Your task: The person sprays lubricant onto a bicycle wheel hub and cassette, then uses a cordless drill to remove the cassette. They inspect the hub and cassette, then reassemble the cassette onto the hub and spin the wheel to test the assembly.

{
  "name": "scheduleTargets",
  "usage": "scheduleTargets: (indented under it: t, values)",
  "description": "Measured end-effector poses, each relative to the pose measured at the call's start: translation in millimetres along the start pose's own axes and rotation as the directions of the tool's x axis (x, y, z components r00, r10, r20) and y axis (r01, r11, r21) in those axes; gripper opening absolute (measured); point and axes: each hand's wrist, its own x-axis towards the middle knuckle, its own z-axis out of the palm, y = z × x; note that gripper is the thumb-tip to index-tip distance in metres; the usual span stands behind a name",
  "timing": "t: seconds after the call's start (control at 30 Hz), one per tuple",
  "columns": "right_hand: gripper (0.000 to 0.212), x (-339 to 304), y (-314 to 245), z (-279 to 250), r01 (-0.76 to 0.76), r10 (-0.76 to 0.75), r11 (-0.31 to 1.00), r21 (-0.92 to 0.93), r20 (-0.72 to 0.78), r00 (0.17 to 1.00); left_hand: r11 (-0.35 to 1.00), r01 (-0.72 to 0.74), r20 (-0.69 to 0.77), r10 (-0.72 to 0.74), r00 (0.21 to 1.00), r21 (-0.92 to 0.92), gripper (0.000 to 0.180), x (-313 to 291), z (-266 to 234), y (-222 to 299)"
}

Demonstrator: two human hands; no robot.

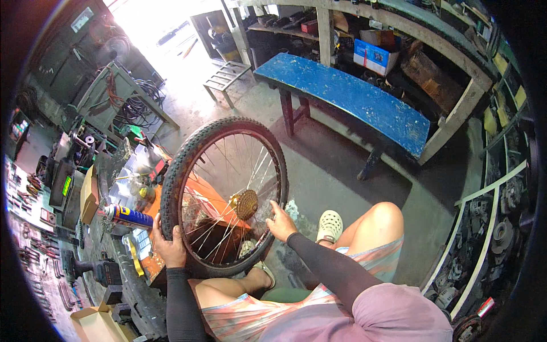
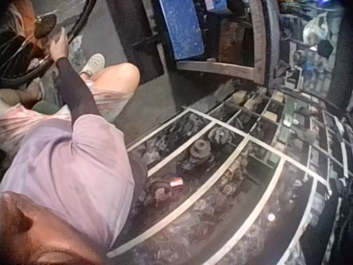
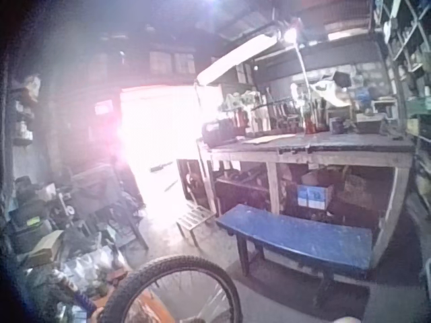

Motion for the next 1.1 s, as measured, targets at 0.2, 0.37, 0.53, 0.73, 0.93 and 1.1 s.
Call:
scheduleTargets:
  t: [0.2,0.37,0.53,0.73,0.93,1.1]
  values:
    - [0.094,-3.2,-10.4,22.4,0.231,-0.22,0.971,-0.057,0.164,0.962,1.0,0.019,0.006,-0.019,1.0,0.0,0.075,1.0,-3.3,-8.3]
    - [0.096,-1.8,-8.3,23.4,0.209,-0.192,0.976,-0.067,0.206,0.96,0.999,0.032,0.015,-0.031,0.999,-0.043,0.072,0.7,-2.2,-4.7]
    - [0.097,-5.3,-10.8,17.7,0.205,-0.181,0.976,-0.08,0.238,0.954,0.993,0.053,0.027,-0.051,0.998,-0.107,0.07,0.5,-0.6,0.5]
    - [0.1,-5.7,-15.3,17.3,0.148,-0.114,0.984,-0.098,0.289,0.951,0.995,0.038,0.02,-0.036,0.999,-0.091,0.071,-0.5,-2.2,-0.6]
    - [0.103,-3.1,-10.5,19.2,0.151,-0.113,0.983,-0.106,0.302,0.947,0.996,0.024,0.03,-0.022,0.999,-0.083,0.072,1.6,-1.2,-3.7]
    - [0.104,-8.0,-20.5,12.7,0.13,-0.086,0.985,-0.114,0.33,0.94,0.998,0.013,0.023,-0.011,1.0,-0.059,0.071,-0.1,-3.1,-1.9]
